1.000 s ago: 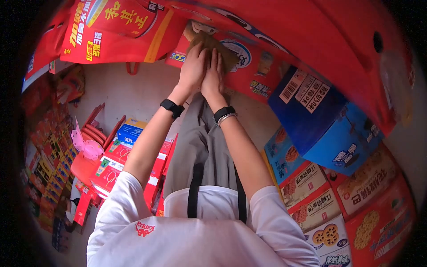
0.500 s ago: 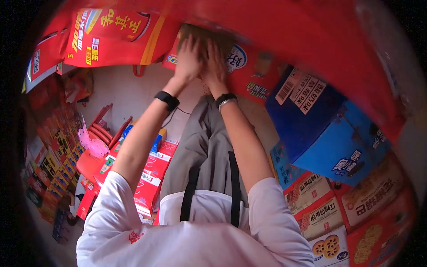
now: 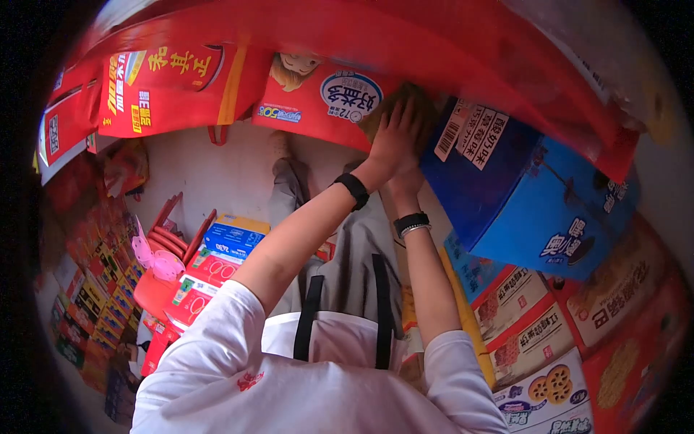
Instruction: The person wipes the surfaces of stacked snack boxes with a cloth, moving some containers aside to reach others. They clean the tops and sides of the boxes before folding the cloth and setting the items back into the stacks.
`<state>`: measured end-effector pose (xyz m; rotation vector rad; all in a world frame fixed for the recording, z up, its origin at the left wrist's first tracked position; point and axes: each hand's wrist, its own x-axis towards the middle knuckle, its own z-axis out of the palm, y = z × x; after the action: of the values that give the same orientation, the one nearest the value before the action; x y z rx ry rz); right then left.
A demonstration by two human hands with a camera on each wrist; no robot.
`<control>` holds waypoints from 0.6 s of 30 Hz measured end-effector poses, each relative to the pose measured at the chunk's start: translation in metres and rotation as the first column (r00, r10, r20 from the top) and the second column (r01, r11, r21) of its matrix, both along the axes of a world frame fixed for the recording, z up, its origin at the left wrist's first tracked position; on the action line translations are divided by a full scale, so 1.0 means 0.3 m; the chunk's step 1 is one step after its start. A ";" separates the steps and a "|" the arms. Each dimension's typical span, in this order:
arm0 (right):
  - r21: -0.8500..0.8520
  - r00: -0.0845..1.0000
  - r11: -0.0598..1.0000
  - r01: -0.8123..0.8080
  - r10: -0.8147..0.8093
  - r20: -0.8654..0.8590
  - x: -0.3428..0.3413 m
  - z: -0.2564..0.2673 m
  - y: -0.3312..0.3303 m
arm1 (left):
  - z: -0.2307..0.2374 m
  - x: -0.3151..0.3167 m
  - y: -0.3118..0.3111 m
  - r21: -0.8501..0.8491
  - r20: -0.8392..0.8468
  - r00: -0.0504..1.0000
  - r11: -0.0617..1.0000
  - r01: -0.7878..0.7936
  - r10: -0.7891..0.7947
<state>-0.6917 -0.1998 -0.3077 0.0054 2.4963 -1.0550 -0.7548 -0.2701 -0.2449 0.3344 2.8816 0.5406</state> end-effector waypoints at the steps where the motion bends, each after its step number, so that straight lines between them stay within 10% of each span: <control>1: 0.027 1.000 1.000 0.003 -0.003 -0.012 -0.014 0.007 -0.015 | -0.010 0.012 -0.016 0.065 -0.004 1.000 0.998 0.021 -0.020; 8: 0.244 0.988 0.964 0.106 -0.076 -0.131 0.011 0.138 -0.226 | 0.006 0.032 -0.205 0.333 0.155 0.988 0.942 -0.027 -0.026; 14: 0.356 0.975 0.917 0.180 -0.117 -0.191 0.055 0.171 -0.794 | -0.001 0.023 -0.588 -0.153 0.109 0.992 0.984 0.087 -0.070; 18: 0.455 0.976 0.872 0.183 -0.104 -0.194 -0.024 0.131 -1.051 | 0.009 -0.003 -0.829 0.009 0.088 0.995 0.999 0.034 -0.035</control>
<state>-0.6988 -0.5150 -0.2684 0.2646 2.8806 -0.4857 -0.7558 -0.5190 -0.2423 0.3513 2.7840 0.5468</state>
